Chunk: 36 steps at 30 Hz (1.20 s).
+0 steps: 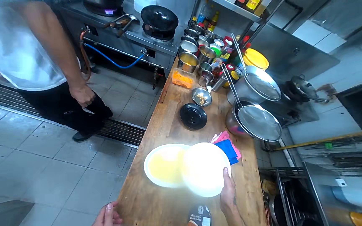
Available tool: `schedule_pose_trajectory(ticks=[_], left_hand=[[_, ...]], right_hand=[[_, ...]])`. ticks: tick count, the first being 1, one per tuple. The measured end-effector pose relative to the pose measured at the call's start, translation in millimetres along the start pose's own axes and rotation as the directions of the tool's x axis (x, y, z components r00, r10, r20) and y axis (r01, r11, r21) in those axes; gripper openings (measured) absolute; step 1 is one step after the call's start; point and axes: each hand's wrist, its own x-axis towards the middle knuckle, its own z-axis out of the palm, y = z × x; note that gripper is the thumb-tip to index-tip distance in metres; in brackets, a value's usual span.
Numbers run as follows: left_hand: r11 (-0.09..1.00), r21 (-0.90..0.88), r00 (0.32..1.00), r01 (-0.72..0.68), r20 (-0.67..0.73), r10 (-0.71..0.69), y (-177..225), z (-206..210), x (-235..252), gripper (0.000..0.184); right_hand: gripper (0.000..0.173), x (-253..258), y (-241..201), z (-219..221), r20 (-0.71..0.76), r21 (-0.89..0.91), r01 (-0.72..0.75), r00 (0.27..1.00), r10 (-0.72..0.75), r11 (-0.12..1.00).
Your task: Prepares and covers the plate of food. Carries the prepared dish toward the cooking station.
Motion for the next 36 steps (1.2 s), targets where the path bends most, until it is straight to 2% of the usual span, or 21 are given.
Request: schedule_pose_trajectory(ticks=[11,18,29,36], left_hand=[[0.999,-0.026,1.000,0.022,-0.015,-0.023,-3.4,-1.8,-3.3,0.051],[1.000,-0.017,1.000,0.007,-0.013,-0.007,-6.6,-5.0,-4.4,0.052],[0.998,-0.041,0.999,0.037,-0.031,-0.038,-12.3,-8.7,-5.6,0.052],[0.998,-0.049,0.999,0.029,-0.029,-0.031,-17.3,-11.8,-5.1,0.052]], right_hand=[[0.050,-9.4,-8.0,16.4,0.054,-0.009,-0.016,0.998,0.017,1.000],[0.054,-14.3,-14.8,26.3,0.073,-0.104,-0.032,0.997,0.040,0.994],[0.056,-18.5,-28.5,42.5,0.181,-0.230,0.055,0.983,-0.013,0.972],[0.055,-16.2,-37.9,40.7,0.186,-0.313,0.056,0.983,0.004,0.948]])
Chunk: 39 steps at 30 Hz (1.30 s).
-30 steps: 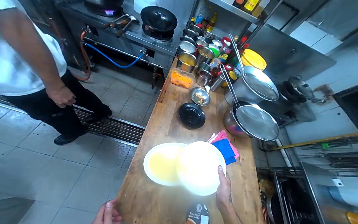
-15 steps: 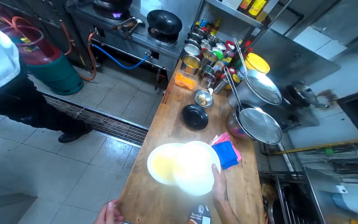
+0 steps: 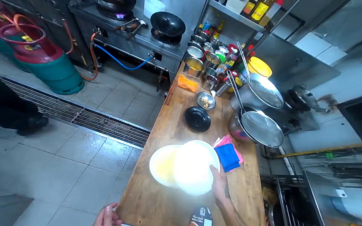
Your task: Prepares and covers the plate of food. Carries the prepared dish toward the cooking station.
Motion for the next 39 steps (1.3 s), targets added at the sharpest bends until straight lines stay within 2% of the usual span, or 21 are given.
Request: schedule_pose_trajectory(ticks=[12,28,39], left_hand=[[1.000,0.000,1.000,-0.013,0.006,0.013,3.6,1.7,2.7,0.052],[0.992,0.050,0.994,-0.113,0.010,0.113,25.7,10.1,5.9,0.051],[0.992,0.042,0.993,-0.117,0.020,0.117,24.0,12.3,4.2,0.051]], right_hand=[[0.059,1.9,-1.4,-18.6,0.003,-0.242,0.057,0.998,-0.058,0.969],[0.058,-6.1,-12.5,-21.2,-0.003,-0.457,0.232,0.965,-0.262,0.859],[0.059,-13.4,-3.4,-29.5,-0.065,-0.590,0.350,0.878,-0.475,0.728]])
